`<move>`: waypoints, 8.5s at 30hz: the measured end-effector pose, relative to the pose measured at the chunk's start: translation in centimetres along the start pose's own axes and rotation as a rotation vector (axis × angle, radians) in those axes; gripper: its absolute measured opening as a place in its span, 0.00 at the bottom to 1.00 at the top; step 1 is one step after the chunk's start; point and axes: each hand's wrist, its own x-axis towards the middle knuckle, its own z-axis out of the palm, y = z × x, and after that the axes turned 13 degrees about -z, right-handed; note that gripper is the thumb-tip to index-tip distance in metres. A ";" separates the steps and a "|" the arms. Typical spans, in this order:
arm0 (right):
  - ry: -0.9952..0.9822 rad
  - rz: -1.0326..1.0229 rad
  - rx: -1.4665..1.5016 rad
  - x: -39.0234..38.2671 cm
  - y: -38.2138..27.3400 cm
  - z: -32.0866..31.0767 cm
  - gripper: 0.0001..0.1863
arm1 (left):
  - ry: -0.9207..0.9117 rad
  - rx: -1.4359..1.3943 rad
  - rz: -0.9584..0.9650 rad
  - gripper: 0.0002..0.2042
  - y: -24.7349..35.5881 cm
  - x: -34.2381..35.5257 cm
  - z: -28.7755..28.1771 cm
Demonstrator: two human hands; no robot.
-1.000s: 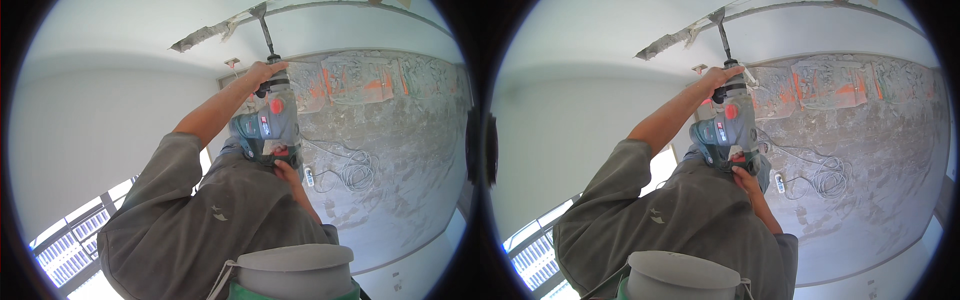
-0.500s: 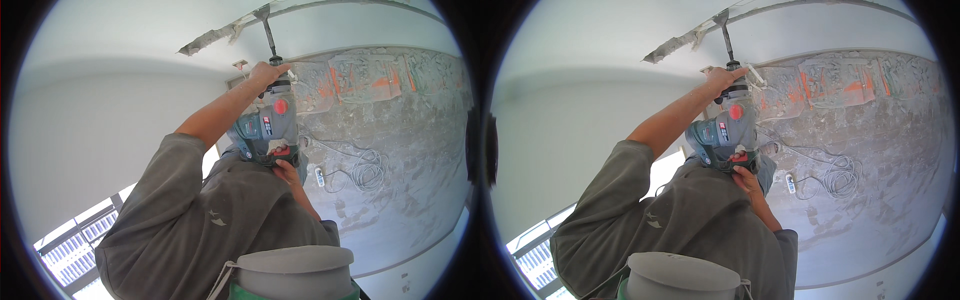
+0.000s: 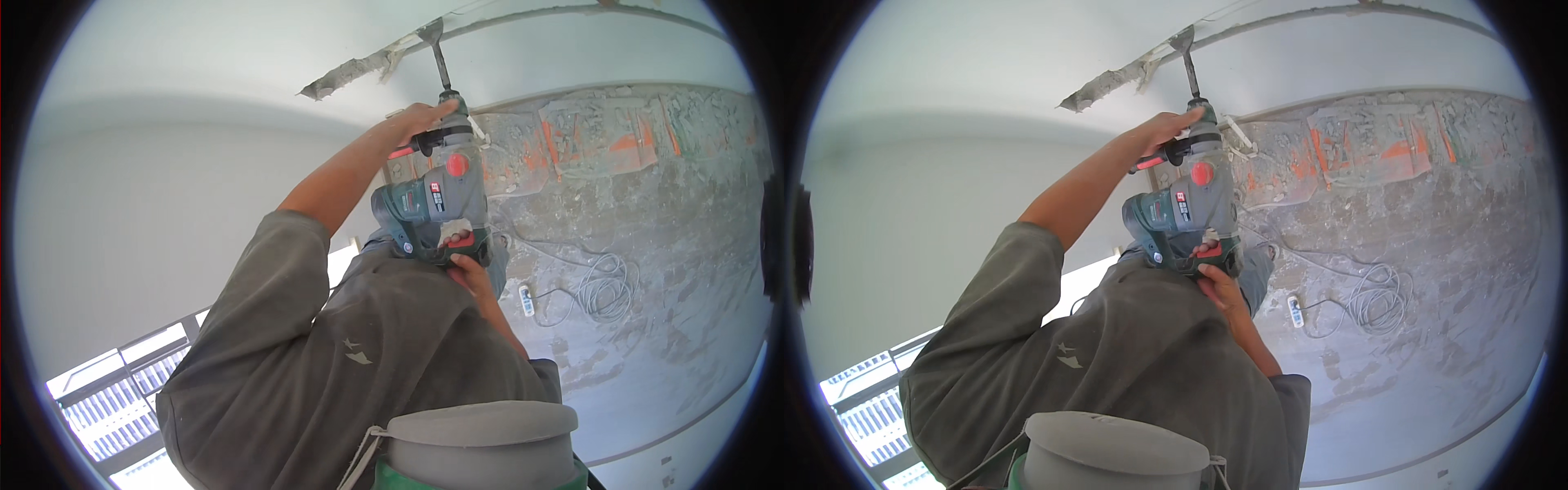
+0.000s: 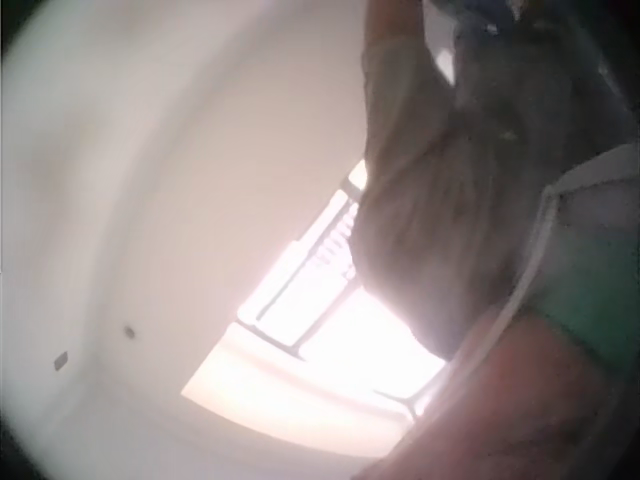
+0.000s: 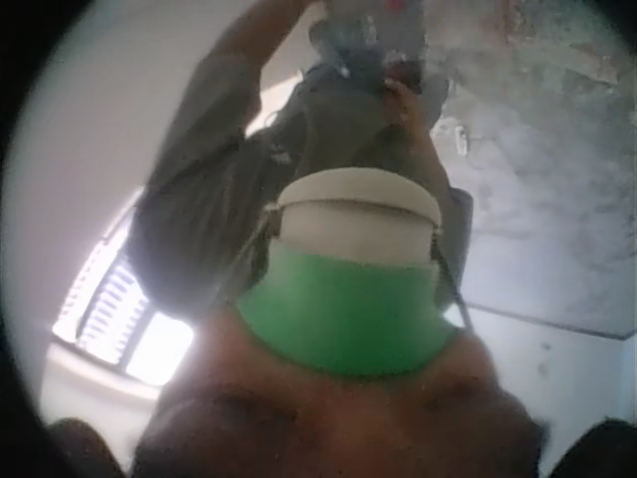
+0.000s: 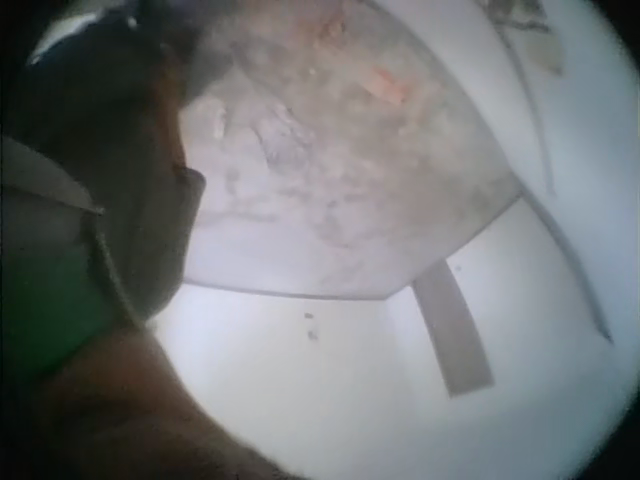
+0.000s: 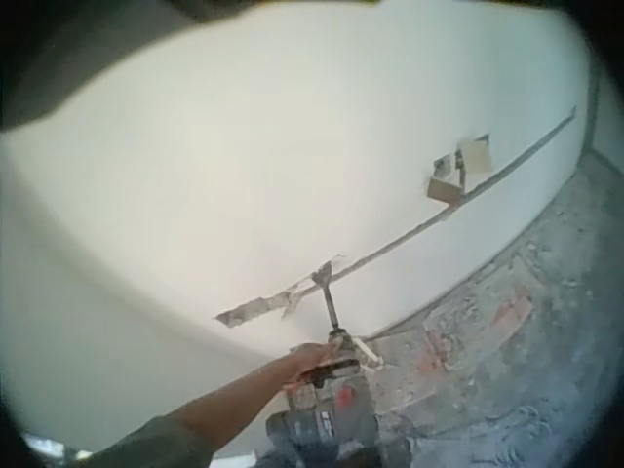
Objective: Drilling and chiseling a channel into a concrete wall using a rotary hammer.
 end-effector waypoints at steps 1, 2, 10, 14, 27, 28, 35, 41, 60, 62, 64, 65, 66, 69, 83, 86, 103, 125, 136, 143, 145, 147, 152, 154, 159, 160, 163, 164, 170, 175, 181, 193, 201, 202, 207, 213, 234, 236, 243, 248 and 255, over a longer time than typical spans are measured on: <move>0.032 0.018 0.013 -0.2 -0.3 0.2 0.29 | -0.044 0.042 0.076 0.34 -1.8 0.1 -1.3; 0.057 0.036 0.022 0.0 -0.8 0.6 0.29 | -0.085 0.078 0.157 0.33 -3.2 0.3 -2.8; 0.010 -0.068 -0.157 -1.0 -3.3 5.4 0.23 | -0.007 0.686 0.374 0.24 -5.5 0.1 -2.0; -0.004 -0.315 -0.272 -1.3 -3.5 9.3 0.11 | -0.030 0.540 0.442 0.21 -5.8 -0.9 -1.1; -0.038 -0.291 -0.105 -2.3 -1.2 8.2 0.04 | 0.274 0.470 0.464 0.15 -5.2 -3.7 -0.2; -0.009 -0.301 -0.009 -2.1 -1.8 8.9 0.06 | 0.281 0.463 0.464 0.15 -5.1 -3.3 -0.3; -0.046 -0.306 -0.074 -1.0 -4.0 7.3 0.08 | 0.254 0.506 0.513 0.15 -4.2 -1.9 1.0; 0.016 -0.321 -0.136 0.4 -4.2 8.9 0.06 | 0.272 0.526 0.456 0.14 -2.3 -1.6 0.7; -0.010 -0.405 -0.029 -0.5 -3.8 7.5 0.07 | 0.319 0.592 0.622 0.14 -1.4 -2.3 2.0; 0.023 -0.409 -0.037 -0.4 -4.3 8.3 0.06 | 0.284 0.556 0.660 0.14 -1.2 -1.7 1.9; 0.059 -0.410 -0.049 -0.2 -4.6 8.9 0.04 | 0.245 0.517 0.696 0.14 -1.1 -1.3 2.0; 0.055 -0.424 -0.084 -0.2 -4.8 9.0 0.04 | 0.249 0.505 0.689 0.14 -1.0 -1.2 2.2; 0.053 -0.437 -0.120 -0.1 -4.9 9.1 0.04 | 0.253 0.491 0.682 0.14 -1.0 -1.0 2.4; 0.076 -0.440 -0.057 0.0 -4.5 8.6 0.05 | 0.272 0.542 0.680 0.14 -1.2 -0.6 2.0; 0.089 -0.466 -0.023 -0.2 -4.0 8.8 0.04 | 0.236 0.483 0.712 0.13 -0.7 -1.0 2.2; 0.103 -0.479 -0.014 0.0 -3.8 8.4 0.03 | 0.235 0.497 0.717 0.13 -0.5 -0.5 2.4; 0.139 -0.512 0.056 1.0 -3.7 8.9 0.07 | 0.240 0.489 0.742 0.13 1.2 0.6 2.0; 0.160 -0.523 0.051 1.1 -4.6 8.9 0.08 | 0.202 0.533 0.746 0.14 2.3 0.3 2.6; 0.127 -0.568 -0.011 1.0 -5.5 9.7 0.09 | 0.198 0.556 0.735 0.14 3.2 -1.1 2.9; 0.155 -0.566 0.026 1.4 -5.5 8.8 0.07 | 0.130 0.581 0.723 0.12 4.7 0.1 3.5; 0.164 -0.572 -0.006 1.4 -5.5 8.6 0.07 | 0.116 0.581 0.759 0.15 4.8 0.2 3.5; 0.128 -0.599 0.043 1.3 -5.1 8.1 0.07 | 0.132 0.547 0.756 0.15 4.8 0.1 3.6; 0.134 -0.638 0.041 0.6 -5.5 9.9 0.09 | 0.125 0.519 0.881 0.14 4.4 -0.7 4.1; 0.156 -0.648 0.020 0.6 -5.7 10.1 0.10 | 0.138 0.532 0.859 0.14 5.5 -0.9 4.1; 0.111 -0.644 0.020 1.1 -5.3 8.2 0.09 | 0.148 0.534 0.851 0.14 5.1 -0.8 4.1; 0.105 -0.643 0.017 1.1 -5.4 8.2 0.09 | 0.140 0.548 0.809 0.12 5.4 -0.9 4.2; 0.112 -0.627 -0.003 1.2 -5.5 8.2 0.08 | 0.134 0.580 0.801 0.12 5.4 -1.0 4.3; 0.113 -0.638 0.026 1.3 -5.6 8.3 0.08 | 0.133 0.604 0.829 0.12 5.3 -1.0 4.3; 0.145 -0.653 0.012 1.3 -6.1 8.7 0.09 | 0.237 0.644 0.806 0.14 5.4 -1.6 3.7; 0.435 -0.669 -0.125 1.0 -6.5 11.9 0.10 | 0.227 0.631 0.811 0.14 6.0 -1.9 3.7; 0.240 -0.605 0.153 1.6 -6.8 8.7 0.10 | 0.123 0.665 0.769 0.14 7.0 -1.2 4.0; 0.328 -0.508 0.052 2.6 -11.3 8.1 0.16 | -0.564 0.353 0.352 0.19 9.5 -0.9 2.6; 0.206 -0.462 -0.023 2.4 -12.7 7.0 0.15 | -0.514 -0.303 0.216 0.24 13.1 0.9 6.1; 0.210 -0.458 -0.037 2.4 -12.8 6.9 0.16 | -0.448 -0.277 0.229 0.25 13.8 1.4 6.9; 0.229 -0.441 -0.055 2.3 -12.9 6.1 0.16 | -0.359 -0.180 0.119 0.26 16.1 0.3 8.9; 0.251 -0.393 -0.053 3.1 -13.6 4.8 0.14 | -0.359 -0.136 0.137 0.26 16.0 2.2 9.1; 0.032 -0.330 -0.009 3.5 -16.3 4.6 0.10 | 0.184 0.544 0.464 0.22 6.7 2.7 8.1; 0.015 -0.333 -0.017 2.3 -15.9 4.8 0.10 | 0.186 0.555 0.524 0.22 7.7 2.6 8.6; 0.030 -0.477 -0.109 2.5 -16.2 5.6 0.08 | 0.126 0.517 0.619 0.19 10.4 1.6 9.6; 0.196 -0.549 -0.344 2.7 -17.7 8.4 0.07 | 0.073 0.433 0.750 0.16 11.4 0.9 10.4; 0.062 -0.532 -0.189 2.0 -17.8 5.9 0.09 | 0.100 0.423 0.757 0.16 11.5 0.7 10.3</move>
